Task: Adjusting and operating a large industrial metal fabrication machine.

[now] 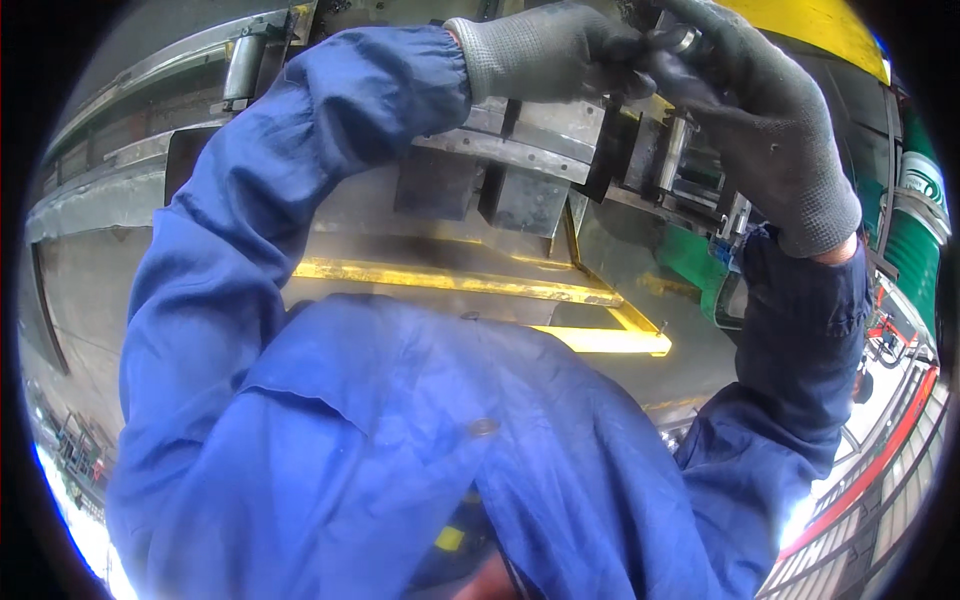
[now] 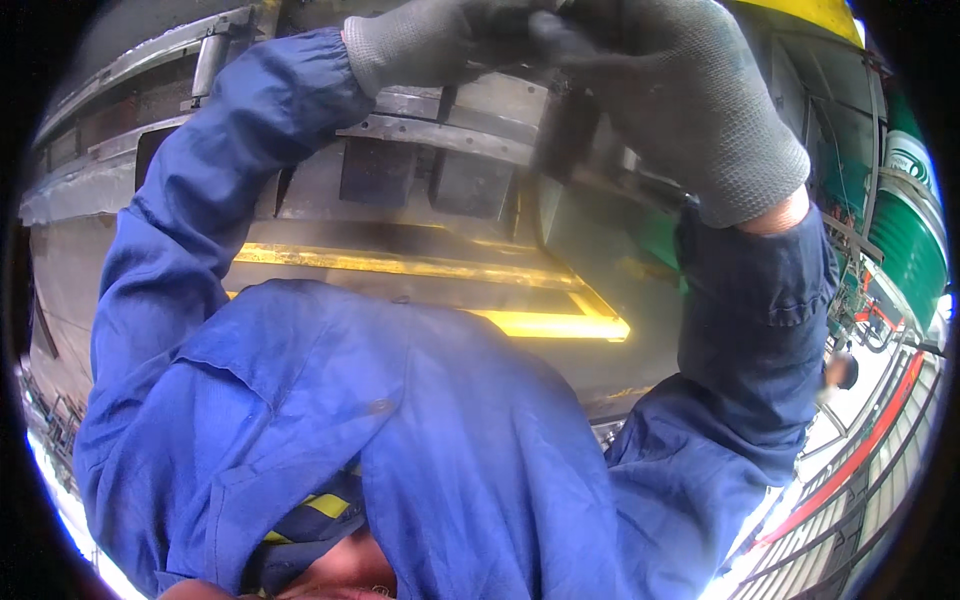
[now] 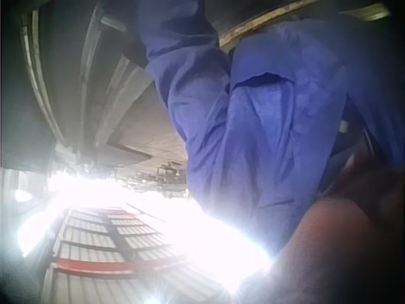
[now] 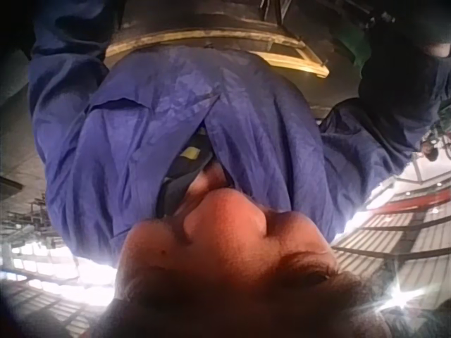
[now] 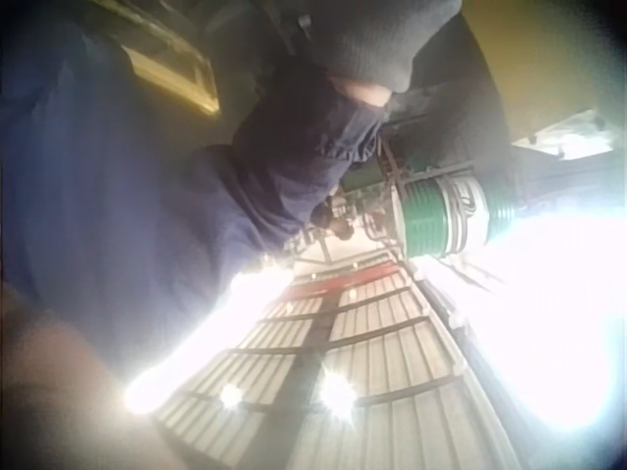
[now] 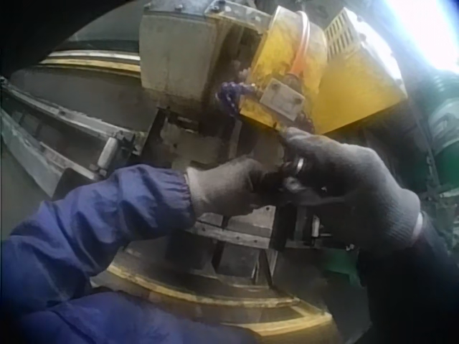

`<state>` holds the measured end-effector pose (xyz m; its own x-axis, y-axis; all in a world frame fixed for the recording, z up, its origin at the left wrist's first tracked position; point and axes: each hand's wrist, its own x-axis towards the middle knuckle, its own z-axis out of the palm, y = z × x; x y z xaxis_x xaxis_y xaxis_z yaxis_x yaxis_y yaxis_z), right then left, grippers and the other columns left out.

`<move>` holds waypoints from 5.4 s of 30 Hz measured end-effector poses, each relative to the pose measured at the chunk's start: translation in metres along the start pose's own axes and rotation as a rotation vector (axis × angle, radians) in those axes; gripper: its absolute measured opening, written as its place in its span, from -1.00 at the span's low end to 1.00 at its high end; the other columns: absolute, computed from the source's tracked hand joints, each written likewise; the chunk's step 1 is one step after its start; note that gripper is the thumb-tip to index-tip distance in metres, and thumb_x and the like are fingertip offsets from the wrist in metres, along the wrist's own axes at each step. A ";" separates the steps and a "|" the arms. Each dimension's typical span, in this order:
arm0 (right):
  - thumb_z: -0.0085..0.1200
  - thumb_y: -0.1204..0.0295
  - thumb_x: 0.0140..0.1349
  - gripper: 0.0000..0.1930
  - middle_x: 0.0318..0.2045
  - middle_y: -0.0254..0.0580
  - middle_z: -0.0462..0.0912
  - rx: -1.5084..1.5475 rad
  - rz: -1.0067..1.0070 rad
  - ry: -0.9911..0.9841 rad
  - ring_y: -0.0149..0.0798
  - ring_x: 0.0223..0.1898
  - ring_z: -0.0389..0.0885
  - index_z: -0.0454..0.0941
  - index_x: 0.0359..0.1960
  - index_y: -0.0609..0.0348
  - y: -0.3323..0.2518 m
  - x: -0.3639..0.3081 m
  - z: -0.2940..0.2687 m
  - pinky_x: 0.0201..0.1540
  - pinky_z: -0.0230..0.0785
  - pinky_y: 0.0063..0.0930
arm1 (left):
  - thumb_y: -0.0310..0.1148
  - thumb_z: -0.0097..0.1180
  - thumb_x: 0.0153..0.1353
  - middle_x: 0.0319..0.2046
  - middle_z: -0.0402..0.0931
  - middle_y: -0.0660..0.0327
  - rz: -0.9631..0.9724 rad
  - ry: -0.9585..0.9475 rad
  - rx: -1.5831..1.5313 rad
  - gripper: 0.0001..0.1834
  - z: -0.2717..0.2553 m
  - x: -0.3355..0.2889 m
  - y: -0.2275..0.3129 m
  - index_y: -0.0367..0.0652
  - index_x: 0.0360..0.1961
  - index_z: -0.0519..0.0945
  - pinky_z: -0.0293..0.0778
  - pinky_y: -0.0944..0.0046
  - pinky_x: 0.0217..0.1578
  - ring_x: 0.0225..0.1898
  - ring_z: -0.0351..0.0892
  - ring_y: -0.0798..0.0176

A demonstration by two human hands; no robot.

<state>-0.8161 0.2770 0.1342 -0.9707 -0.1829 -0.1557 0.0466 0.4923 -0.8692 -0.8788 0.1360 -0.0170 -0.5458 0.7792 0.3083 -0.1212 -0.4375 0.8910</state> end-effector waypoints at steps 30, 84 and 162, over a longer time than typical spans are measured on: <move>0.18 0.56 0.18 -0.88 -0.35 -0.14 0.62 0.061 0.335 0.120 -0.15 -0.38 0.60 0.58 -0.24 0.18 -0.028 -0.014 0.020 -0.21 0.55 -0.38 | -0.56 0.09 0.23 -0.28 0.61 0.17 0.016 -0.132 0.416 -0.85 0.001 -0.002 0.037 -0.23 -0.19 0.64 0.46 0.27 -0.20 -0.31 0.45 0.23; 0.03 0.56 0.31 -0.86 -0.30 -0.11 0.62 -0.531 0.046 0.147 -0.24 -0.40 0.63 0.49 -0.11 0.24 -0.019 0.018 0.011 -0.29 0.57 -0.54 | -0.54 0.01 0.24 -0.36 0.59 0.16 -0.209 -0.245 0.674 -0.84 -0.003 0.012 0.047 -0.24 -0.23 0.63 0.38 0.26 -0.31 -0.39 0.38 0.20; -0.05 0.45 0.36 -0.84 -0.43 -0.15 0.63 -0.684 0.227 -0.169 -0.23 -0.46 0.60 0.55 -0.28 0.26 -0.027 0.015 0.014 -0.34 0.52 -0.49 | -0.58 0.00 0.21 -0.32 0.59 0.15 -0.025 -0.320 0.542 -0.81 0.003 0.025 0.010 -0.20 -0.18 0.59 0.41 0.24 -0.33 -0.40 0.40 0.16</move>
<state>-0.8282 0.2492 0.1490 -0.9024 -0.1150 -0.4152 0.0311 0.9438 -0.3290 -0.8913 0.1521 0.0004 -0.2634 0.9186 0.2945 0.3524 -0.1926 0.9158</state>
